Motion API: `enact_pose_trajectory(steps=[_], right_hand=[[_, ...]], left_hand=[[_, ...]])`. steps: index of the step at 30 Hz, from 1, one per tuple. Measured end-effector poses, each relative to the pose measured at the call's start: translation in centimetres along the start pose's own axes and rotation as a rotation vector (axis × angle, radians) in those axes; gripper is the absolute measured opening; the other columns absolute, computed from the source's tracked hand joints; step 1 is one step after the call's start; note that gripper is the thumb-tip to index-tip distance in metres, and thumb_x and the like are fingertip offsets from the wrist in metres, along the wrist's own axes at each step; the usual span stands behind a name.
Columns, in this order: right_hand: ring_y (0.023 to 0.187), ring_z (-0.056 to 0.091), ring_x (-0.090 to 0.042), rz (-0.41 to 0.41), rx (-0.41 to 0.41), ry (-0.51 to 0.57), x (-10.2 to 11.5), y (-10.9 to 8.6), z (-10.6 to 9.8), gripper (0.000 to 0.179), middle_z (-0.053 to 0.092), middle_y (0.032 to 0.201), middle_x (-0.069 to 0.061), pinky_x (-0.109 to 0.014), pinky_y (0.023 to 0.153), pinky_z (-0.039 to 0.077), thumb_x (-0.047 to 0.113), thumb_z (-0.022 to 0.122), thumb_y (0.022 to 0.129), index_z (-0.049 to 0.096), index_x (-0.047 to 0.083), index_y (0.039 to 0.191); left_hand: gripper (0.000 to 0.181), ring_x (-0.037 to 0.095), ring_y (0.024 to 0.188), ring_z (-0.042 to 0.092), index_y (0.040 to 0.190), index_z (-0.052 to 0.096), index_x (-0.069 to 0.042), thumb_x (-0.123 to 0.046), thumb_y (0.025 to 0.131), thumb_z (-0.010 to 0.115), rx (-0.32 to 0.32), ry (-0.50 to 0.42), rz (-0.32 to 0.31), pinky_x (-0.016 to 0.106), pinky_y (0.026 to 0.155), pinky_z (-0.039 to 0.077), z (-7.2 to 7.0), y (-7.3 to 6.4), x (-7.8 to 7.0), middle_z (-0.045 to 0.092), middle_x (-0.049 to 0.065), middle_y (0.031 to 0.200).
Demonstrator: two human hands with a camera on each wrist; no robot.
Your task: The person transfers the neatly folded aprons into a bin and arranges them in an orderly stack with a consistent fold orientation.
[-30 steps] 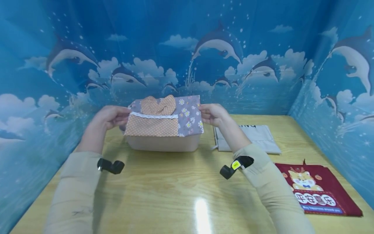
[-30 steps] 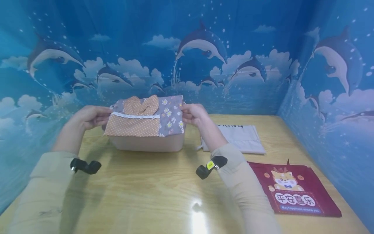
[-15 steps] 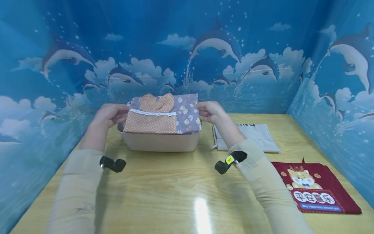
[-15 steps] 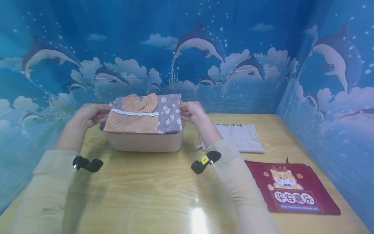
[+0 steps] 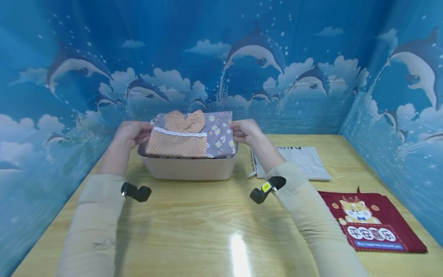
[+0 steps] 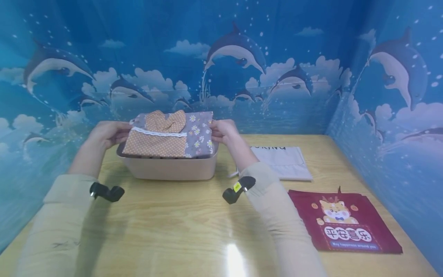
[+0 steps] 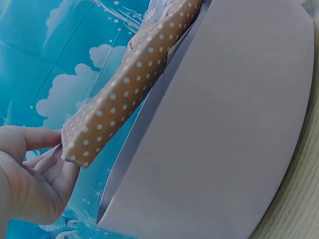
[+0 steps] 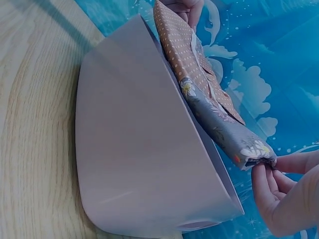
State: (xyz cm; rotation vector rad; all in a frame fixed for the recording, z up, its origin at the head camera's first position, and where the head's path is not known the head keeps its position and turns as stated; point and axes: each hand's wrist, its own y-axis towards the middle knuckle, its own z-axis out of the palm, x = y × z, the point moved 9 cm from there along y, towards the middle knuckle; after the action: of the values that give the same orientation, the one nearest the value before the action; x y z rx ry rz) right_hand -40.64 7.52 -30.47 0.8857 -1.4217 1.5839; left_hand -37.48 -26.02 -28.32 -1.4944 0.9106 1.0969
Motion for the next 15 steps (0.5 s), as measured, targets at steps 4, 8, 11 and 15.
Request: enact_pose_trajectory(steps=[4, 8, 11, 15], right_hand=[[0.097, 0.061, -0.022, -0.009, -0.012, -0.024, -0.04, 0.08, 0.10, 0.035, 0.059, 0.115, -0.013, -0.029, 0.077, 0.054, 0.002, 0.058, 0.089, 0.056, 0.003, 0.124], [0.088, 0.063, -0.020, -0.014, -0.022, -0.035, -0.16, 0.28, 0.23, 0.034, 0.060, 0.114, -0.013, -0.028, 0.074, 0.055, 0.001, 0.058, 0.089, 0.056, 0.003, 0.123], [0.085, 0.063, -0.020, -0.027, -0.025, -0.036, -0.10, 0.34, 0.28, 0.033, 0.060, 0.113, -0.014, -0.028, 0.074, 0.055, 0.001, 0.057, 0.090, 0.056, 0.003, 0.123], [0.095, 0.063, -0.025, -0.062, -0.020, -0.038, 0.22, 0.19, 0.26, 0.034, 0.059, 0.117, -0.016, -0.029, 0.076, 0.055, -0.001, 0.055, 0.091, 0.055, 0.001, 0.125]], left_hand=[[0.047, 0.006, 0.056, 0.063, 0.135, 0.040, 0.003, -0.006, 0.091, 0.056, -0.034, 0.013, -0.001, 0.019, 0.063, 0.054, -0.13, -0.02, -0.06, 0.063, -0.007, 0.059], [0.045, 0.005, 0.055, 0.063, 0.133, 0.042, 0.003, -0.006, 0.091, 0.056, -0.056, 0.033, 0.001, 0.018, 0.063, 0.054, -0.27, 0.00, -0.09, 0.063, -0.007, 0.059], [0.045, 0.004, 0.056, 0.063, 0.133, 0.043, 0.002, -0.007, 0.091, 0.057, -0.061, 0.050, 0.006, 0.018, 0.064, 0.054, -0.37, 0.01, -0.20, 0.062, -0.008, 0.059], [0.049, 0.005, 0.062, 0.065, 0.137, 0.038, 0.002, -0.004, 0.092, 0.055, -0.037, 0.071, 0.012, 0.021, 0.070, 0.054, -0.37, -0.06, -0.38, 0.063, -0.007, 0.064]])
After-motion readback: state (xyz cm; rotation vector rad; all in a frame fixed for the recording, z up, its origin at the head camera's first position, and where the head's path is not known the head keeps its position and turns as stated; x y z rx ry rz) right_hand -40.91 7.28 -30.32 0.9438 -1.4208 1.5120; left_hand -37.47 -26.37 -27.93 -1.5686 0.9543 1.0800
